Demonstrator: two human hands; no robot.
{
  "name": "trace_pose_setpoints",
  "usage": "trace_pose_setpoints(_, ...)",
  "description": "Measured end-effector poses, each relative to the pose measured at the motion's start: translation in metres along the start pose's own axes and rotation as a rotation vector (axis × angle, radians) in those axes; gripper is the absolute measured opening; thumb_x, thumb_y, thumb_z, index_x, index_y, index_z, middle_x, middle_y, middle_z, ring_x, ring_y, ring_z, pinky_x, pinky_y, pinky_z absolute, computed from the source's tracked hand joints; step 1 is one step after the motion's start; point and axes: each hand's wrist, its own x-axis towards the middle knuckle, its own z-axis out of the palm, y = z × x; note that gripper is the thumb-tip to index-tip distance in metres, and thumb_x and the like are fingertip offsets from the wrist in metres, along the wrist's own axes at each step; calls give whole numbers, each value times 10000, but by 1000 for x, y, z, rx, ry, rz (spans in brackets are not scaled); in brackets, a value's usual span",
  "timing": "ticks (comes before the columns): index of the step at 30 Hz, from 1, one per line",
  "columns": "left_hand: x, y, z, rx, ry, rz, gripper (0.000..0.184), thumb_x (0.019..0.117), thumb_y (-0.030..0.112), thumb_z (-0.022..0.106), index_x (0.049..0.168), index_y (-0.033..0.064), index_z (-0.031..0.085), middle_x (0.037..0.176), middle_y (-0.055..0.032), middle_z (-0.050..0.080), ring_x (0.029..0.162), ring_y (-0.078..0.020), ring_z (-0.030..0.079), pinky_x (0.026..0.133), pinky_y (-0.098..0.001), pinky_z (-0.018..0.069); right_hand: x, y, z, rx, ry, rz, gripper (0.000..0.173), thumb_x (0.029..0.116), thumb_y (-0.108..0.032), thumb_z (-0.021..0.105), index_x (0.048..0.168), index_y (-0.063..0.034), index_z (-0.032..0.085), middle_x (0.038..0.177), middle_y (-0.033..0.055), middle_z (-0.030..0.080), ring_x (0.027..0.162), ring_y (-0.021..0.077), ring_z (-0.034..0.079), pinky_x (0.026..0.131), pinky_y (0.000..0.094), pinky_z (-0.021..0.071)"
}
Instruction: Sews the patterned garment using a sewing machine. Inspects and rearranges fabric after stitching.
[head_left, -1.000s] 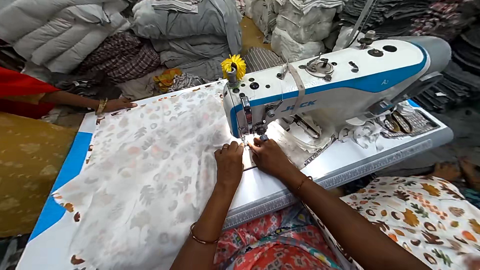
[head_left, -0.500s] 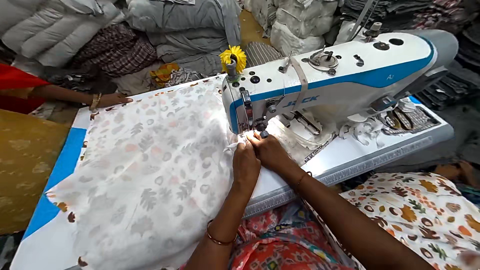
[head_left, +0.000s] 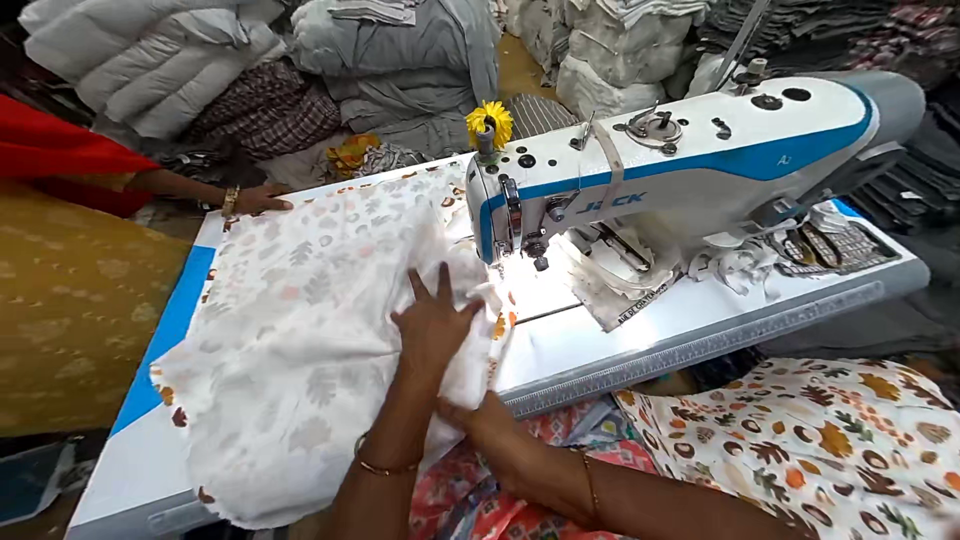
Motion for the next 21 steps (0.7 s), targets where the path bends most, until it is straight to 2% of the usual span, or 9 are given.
trace_pose_setpoints(1, -14, 4, -4, 14, -61, -56, 936, 946, 705, 527, 1640, 145, 246, 1573, -401, 276, 1138, -604, 584, 909, -741, 455, -7, -7, -8, -100, 59, -89, 440, 1000, -235, 677, 1278, 70, 525, 1091, 150, 670, 975, 170, 686, 874, 349, 579)
trace_pose_setpoints(3, -36, -5, -15, 16, -154, -127, 911, 938, 712, 532, 1527, 24, 438, 1336, -381, 566, 1192, -559, 586, 984, -699, 445, -25, -22, -37, -320, 89, -278, 301, 993, -231, 662, 1094, 52, 638, 938, 93, 703, 871, 121, 698, 831, 331, 584)
trace_pose_setpoints(7, -57, -5, -59, 114, -444, -170, 666, 991, 550, 594, 1202, -78, 664, 1259, -296, 646, 1264, -458, 578, 1050, -623, 433, -41, 9, -108, -770, -114, -141, 375, 1047, -340, 569, 1032, 11, 700, 878, 98, 706, 816, 174, 692, 794, 414, 570)
trace_pose_setpoints(9, -52, 11, -53, -26, -301, -57, 535, 1025, 456, 586, 1096, -61, 702, 1136, -280, 685, 1144, -444, 642, 977, -610, 489, -34, 34, -128, -952, -69, -130, 492, 1060, -387, 537, 933, 65, 685, 847, 192, 663, 816, 305, 651, 792, 521, 508)
trace_pose_setpoints(11, -34, 26, -18, -294, 43, 82, 493, 1056, 387, 552, 1192, -69, 682, 1183, -286, 678, 1148, -443, 648, 1000, -604, 494, -33, 40, -134, -1062, -18, -219, 500, 1051, -376, 552, 877, 74, 681, 888, 225, 670, 860, 357, 661, 820, 556, 508)
trace_pose_setpoints(14, -12, 22, 36, -460, 356, 176, 519, 1077, 333, 509, 1399, -72, 549, 1472, -302, 501, 1384, -462, 473, 1150, -618, 361, -47, 41, -136, -1009, -21, -518, 375, 1026, -273, 575, 874, 26, 744, 1002, 165, 725, 982, 273, 699, 894, 465, 553)
trace_pose_setpoints(18, -17, 13, 56, -366, 368, 261, 451, 1039, 449, 535, 1295, 118, 703, 1510, -200, 516, 1450, -427, 407, 1111, -776, 186, -42, 56, -165, -965, 50, -590, 400, 1016, -281, 577, 809, 22, 736, 939, 158, 732, 951, 268, 705, 862, 462, 552)
trace_pose_setpoints(19, -19, 13, 52, -395, 337, 345, 421, 1034, 447, 543, 1194, 122, 757, 1459, -170, 576, 1416, -399, 463, 1119, -768, 188, -39, 57, -167, -954, 61, -588, 386, 1008, -278, 596, 817, 22, 746, 948, 159, 744, 959, 263, 714, 873, 460, 557)
trace_pose_setpoints(21, -13, 11, 47, -500, 350, 575, 364, 1036, 322, 564, 1020, 39, 792, 1249, -159, 714, 1207, -345, 656, 1067, -631, 419, -34, 60, -163, -856, 14, -626, 309, 991, -231, 638, 871, 21, 770, 982, 134, 754, 974, 183, 712, 898, 377, 561)
